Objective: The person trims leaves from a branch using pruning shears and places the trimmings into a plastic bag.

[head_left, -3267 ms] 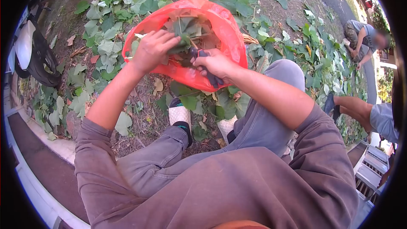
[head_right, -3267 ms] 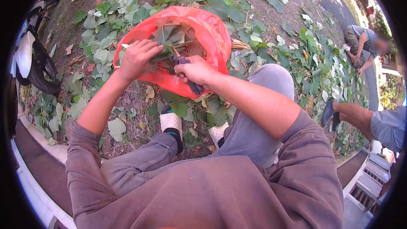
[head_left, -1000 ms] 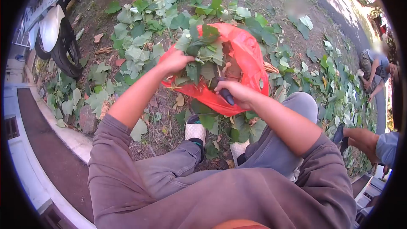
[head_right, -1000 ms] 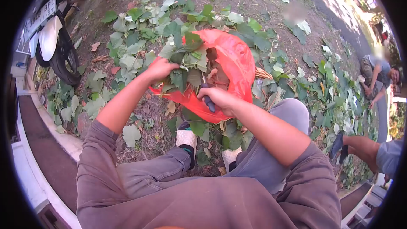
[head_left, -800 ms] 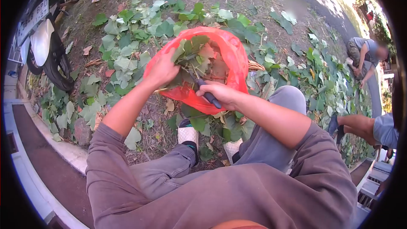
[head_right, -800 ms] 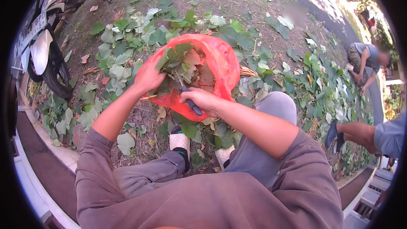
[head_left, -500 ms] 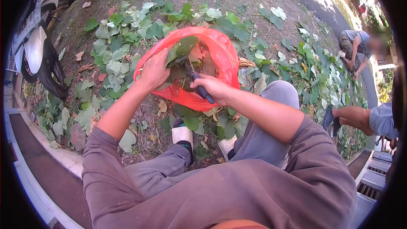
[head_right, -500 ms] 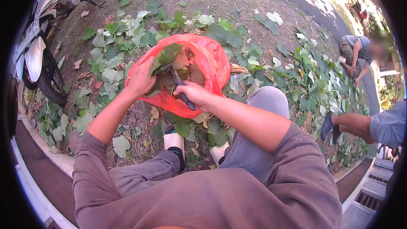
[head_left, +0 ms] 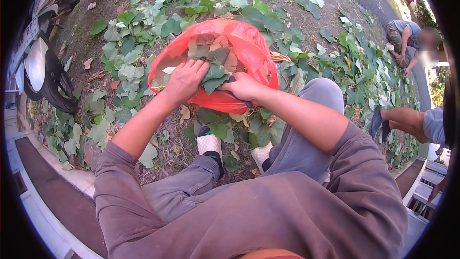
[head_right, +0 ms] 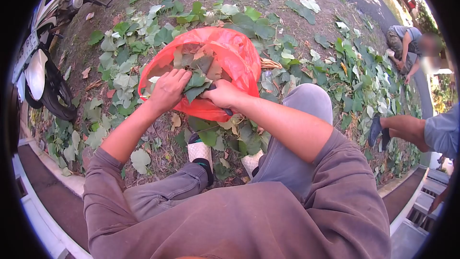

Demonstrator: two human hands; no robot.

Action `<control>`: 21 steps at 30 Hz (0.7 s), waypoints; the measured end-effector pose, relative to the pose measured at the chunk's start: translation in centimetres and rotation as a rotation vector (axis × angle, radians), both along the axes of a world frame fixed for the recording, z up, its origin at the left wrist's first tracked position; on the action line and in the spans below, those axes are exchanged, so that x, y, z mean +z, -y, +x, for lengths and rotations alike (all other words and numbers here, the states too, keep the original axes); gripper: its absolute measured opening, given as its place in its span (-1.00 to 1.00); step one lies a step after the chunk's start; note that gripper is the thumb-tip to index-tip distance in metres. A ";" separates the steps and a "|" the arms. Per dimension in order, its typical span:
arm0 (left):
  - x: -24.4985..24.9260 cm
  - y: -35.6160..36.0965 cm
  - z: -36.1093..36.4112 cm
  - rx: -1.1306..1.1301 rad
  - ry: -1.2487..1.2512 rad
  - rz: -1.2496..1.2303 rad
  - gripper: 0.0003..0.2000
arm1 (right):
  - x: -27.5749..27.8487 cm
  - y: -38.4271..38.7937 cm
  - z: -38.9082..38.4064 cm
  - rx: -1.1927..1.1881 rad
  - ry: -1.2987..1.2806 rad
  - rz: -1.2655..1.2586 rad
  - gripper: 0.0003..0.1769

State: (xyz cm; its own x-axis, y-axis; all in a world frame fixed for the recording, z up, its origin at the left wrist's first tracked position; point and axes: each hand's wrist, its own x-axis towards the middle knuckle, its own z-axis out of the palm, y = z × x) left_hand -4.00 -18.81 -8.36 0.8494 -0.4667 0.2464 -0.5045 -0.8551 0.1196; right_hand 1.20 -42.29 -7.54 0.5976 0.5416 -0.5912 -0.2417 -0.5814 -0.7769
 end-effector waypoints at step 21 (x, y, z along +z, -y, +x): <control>-0.3 -7.0 3.6 0.630 -0.862 -1.338 -0.69 | -0.7 -0.5 0.3 0.078 -0.425 0.038 -0.78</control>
State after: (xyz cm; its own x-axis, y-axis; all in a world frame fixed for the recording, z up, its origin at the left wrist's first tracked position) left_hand -0.39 -11.79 -8.65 0.8939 0.1018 -0.4365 0.4354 0.0337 0.8996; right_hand 1.52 -41.78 -8.21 0.2621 0.6019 -0.7544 -0.5009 -0.5834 -0.6394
